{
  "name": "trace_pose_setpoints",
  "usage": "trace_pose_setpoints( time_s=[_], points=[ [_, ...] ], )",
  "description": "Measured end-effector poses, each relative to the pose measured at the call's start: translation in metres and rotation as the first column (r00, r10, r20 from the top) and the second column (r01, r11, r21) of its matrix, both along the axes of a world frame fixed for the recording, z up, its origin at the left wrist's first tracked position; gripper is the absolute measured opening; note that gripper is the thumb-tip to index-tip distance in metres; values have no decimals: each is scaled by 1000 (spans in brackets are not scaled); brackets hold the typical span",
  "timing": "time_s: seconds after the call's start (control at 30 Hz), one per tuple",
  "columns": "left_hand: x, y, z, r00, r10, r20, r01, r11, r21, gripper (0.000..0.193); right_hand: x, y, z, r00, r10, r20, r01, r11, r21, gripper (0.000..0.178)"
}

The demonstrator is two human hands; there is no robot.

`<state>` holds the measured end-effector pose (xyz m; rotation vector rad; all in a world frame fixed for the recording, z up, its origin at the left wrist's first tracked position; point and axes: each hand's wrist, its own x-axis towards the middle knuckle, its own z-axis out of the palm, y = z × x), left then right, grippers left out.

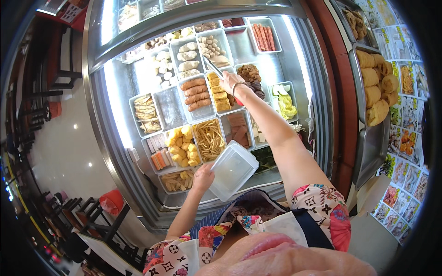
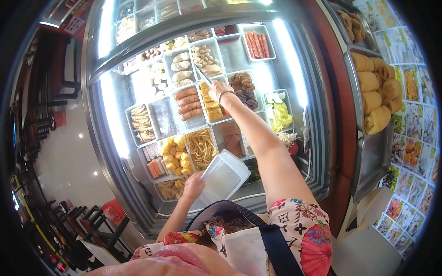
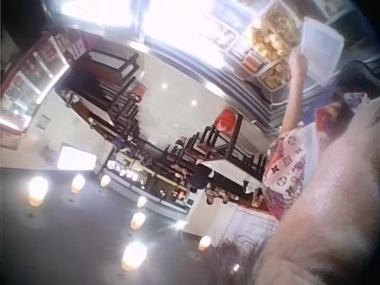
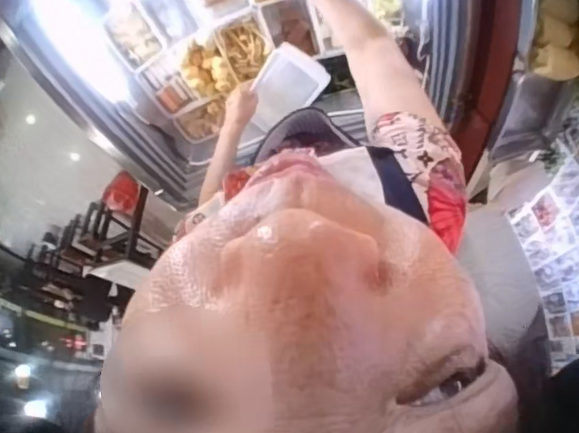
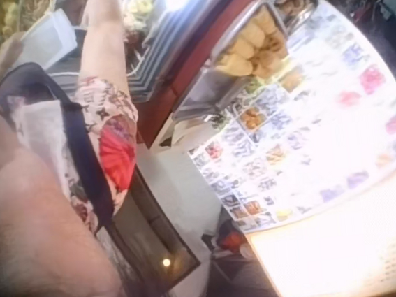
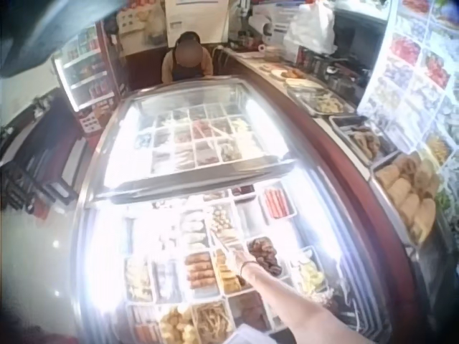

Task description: The person prepares a bowl of soup by cutting noodles with scissors, adding broth and garnishes, then carries the bowl to a table and serves it to a customer. They then clear the table, wipe it with a cloth, and restock a refrigerated display case with various food items using tongs.

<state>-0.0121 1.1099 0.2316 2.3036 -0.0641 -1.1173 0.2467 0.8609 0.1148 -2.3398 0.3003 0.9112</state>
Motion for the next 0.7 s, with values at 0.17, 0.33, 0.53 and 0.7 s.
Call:
trace_pose_setpoints(
  time_s=[0.17, 0.33, 0.53, 0.7],
  points=[
    [-7, -2, -6, 1000, 11, 4, -11, 1000, -12, 35, -7, -51, 38, 987, -161, -12, 161, 987, 18, 43],
    [-4, 3, -10, 999, 4, 38, -4, 1000, -3, 35, 1, -142, -55, 855, -375, 359, 444, 887, -131, 43],
    [-8, -10, -8, 1000, 25, -3, -25, 1000, -15, 36, 10, -177, -22, 991, -96, 95, 121, 942, -314, 33],
    [-17, -17, -26, 1000, 21, -11, -21, 1000, -10, 36, -10, -174, -13, 997, -11, 80, 28, 976, -214, 29]
  ],
)
